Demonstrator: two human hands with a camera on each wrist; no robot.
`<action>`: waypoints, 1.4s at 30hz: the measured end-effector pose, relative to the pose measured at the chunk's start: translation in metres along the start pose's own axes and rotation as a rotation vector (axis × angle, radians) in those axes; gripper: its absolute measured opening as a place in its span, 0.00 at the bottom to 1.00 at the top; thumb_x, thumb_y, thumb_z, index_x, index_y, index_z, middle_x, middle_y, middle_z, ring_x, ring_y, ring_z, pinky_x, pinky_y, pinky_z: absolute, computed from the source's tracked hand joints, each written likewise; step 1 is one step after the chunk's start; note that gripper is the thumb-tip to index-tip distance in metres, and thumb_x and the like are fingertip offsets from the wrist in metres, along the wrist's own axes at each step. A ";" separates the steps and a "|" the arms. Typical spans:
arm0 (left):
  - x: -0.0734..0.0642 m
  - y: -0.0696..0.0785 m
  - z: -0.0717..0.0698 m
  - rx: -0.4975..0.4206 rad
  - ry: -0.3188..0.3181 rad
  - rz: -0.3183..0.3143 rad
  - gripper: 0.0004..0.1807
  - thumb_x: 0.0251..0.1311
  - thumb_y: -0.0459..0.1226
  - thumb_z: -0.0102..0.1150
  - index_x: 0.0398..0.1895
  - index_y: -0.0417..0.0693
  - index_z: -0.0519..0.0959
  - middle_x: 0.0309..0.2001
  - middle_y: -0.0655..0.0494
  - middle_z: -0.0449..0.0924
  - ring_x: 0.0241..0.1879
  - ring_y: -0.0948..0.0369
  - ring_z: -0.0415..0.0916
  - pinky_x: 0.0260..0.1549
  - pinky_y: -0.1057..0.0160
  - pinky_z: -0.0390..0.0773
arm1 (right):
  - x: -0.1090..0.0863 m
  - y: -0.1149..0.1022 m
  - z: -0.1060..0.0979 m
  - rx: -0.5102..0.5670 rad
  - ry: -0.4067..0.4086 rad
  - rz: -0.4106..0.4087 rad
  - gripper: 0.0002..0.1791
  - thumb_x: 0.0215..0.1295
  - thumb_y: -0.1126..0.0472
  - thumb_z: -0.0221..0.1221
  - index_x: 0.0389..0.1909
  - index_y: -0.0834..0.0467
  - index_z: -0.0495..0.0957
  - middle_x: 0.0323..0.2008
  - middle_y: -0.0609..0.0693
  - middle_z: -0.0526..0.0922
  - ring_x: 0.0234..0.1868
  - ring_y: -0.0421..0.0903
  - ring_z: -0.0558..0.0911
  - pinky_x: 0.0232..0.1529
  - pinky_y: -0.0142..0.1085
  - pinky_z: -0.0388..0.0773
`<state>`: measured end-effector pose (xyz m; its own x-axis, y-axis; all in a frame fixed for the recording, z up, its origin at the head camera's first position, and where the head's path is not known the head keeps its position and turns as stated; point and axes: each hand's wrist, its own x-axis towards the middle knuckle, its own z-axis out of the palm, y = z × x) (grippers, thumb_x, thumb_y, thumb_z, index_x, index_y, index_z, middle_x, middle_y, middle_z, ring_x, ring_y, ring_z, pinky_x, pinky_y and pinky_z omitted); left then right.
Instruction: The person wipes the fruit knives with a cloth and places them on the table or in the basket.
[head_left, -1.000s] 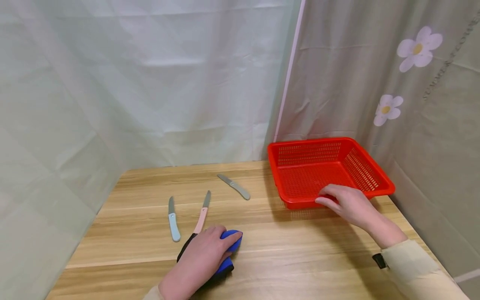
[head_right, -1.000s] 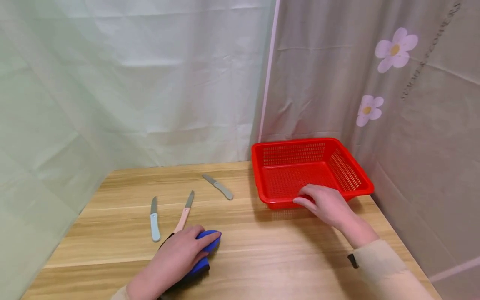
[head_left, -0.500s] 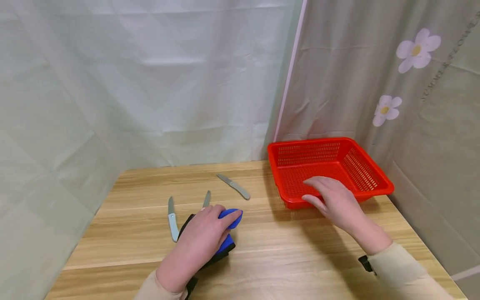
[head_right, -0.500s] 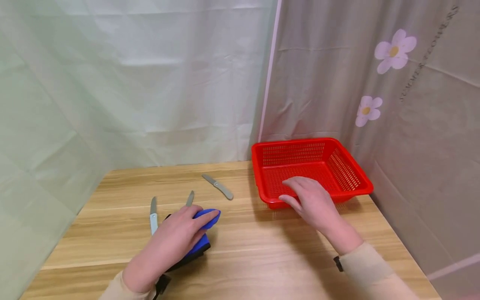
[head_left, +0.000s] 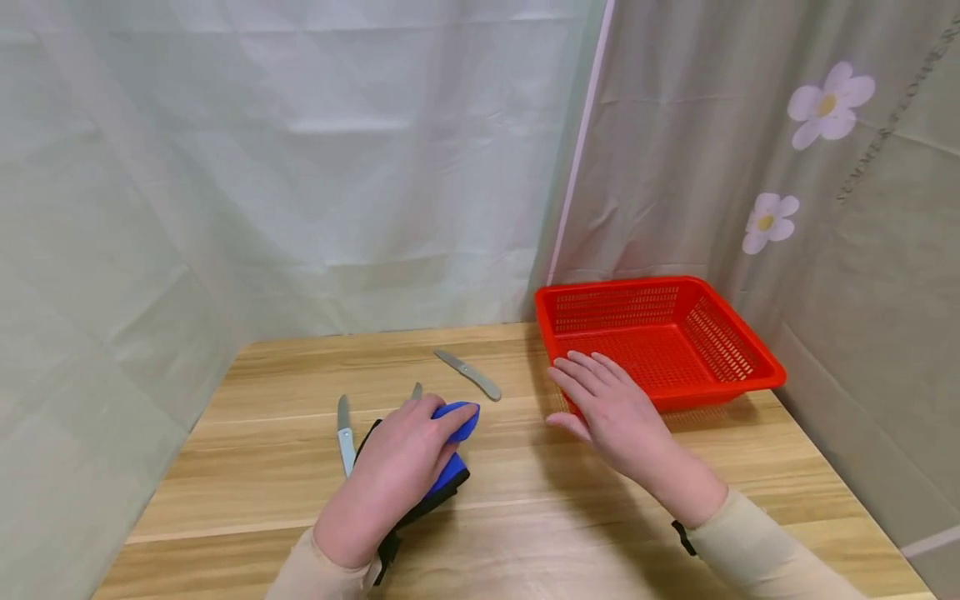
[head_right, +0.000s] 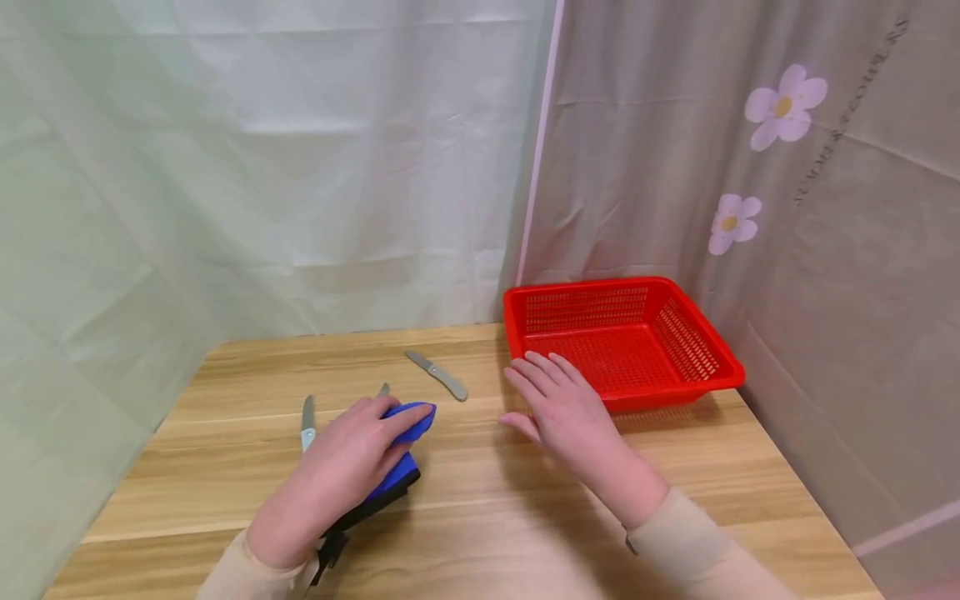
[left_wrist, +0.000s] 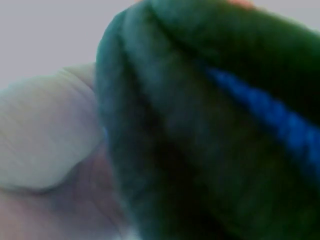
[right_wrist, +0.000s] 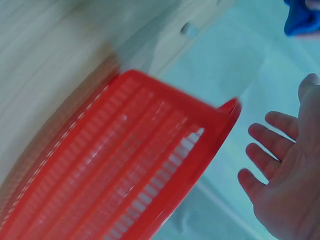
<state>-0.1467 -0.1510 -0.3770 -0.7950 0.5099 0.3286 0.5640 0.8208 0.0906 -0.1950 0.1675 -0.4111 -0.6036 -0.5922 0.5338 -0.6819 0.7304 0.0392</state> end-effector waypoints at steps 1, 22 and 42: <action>0.000 -0.001 0.000 0.006 0.009 -0.005 0.24 0.67 0.34 0.78 0.66 0.54 0.88 0.47 0.48 0.85 0.41 0.53 0.83 0.37 0.53 0.86 | 0.002 -0.004 0.002 -0.007 -0.001 -0.017 0.37 0.82 0.37 0.58 0.74 0.63 0.78 0.71 0.60 0.81 0.77 0.61 0.75 0.79 0.58 0.65; 0.003 -0.017 -0.003 0.000 0.051 -0.028 0.25 0.63 0.32 0.79 0.64 0.49 0.87 0.44 0.47 0.83 0.39 0.49 0.81 0.40 0.50 0.86 | 0.037 -0.048 0.067 0.044 -0.251 0.040 0.43 0.79 0.38 0.63 0.79 0.67 0.72 0.76 0.63 0.75 0.78 0.63 0.74 0.76 0.58 0.70; 0.004 -0.030 0.003 0.016 0.032 -0.100 0.27 0.66 0.37 0.80 0.68 0.48 0.86 0.53 0.39 0.85 0.48 0.43 0.85 0.46 0.43 0.88 | 0.079 -0.052 0.113 0.058 -0.459 0.117 0.45 0.82 0.33 0.56 0.82 0.66 0.68 0.80 0.61 0.70 0.80 0.61 0.70 0.77 0.56 0.68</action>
<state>-0.1670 -0.1726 -0.3811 -0.8397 0.4167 0.3483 0.4779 0.8716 0.1095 -0.2543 0.0442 -0.4666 -0.7891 -0.6055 0.1034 -0.6123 0.7889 -0.0531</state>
